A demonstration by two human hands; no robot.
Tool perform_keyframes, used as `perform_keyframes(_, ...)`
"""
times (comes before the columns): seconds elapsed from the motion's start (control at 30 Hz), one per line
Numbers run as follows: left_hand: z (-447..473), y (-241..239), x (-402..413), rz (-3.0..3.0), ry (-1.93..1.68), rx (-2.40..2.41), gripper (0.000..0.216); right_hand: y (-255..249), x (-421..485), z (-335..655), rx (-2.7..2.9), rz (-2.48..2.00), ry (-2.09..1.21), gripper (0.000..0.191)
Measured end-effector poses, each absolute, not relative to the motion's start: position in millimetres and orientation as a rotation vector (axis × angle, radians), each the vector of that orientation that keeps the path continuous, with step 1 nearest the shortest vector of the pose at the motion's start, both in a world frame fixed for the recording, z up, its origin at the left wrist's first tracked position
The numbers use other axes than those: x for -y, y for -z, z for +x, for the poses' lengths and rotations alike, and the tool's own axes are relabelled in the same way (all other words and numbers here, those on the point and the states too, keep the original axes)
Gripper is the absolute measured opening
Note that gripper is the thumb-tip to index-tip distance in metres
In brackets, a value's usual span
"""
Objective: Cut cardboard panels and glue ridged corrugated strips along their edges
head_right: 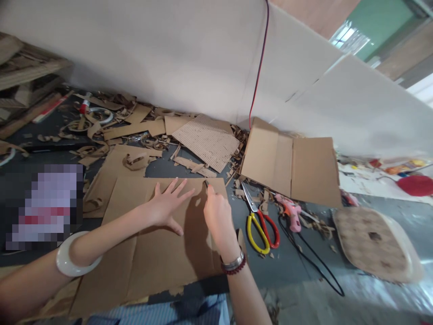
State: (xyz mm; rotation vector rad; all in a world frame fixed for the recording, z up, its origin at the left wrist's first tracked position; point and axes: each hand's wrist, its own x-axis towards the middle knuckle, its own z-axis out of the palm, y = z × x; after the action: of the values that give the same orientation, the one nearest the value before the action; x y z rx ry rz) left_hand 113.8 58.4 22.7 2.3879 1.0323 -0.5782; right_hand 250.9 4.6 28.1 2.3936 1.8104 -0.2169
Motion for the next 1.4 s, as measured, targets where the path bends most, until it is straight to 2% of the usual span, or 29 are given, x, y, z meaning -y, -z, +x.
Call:
perform_keyframes(0.87, 111.9, -22.9, -57.2, 2.412, 0.534, -1.046, 0.121, -26.5, 17.6, 248.0, -1.843, 2.4, 0.188, 0.038)
perform_keyframes(1.4, 112.6, -21.2, -56.6, 2.402, 0.518, -1.059, 0.121, -30.6, 34.3, 244.9, -1.784, 2.411, 0.288, 0.04)
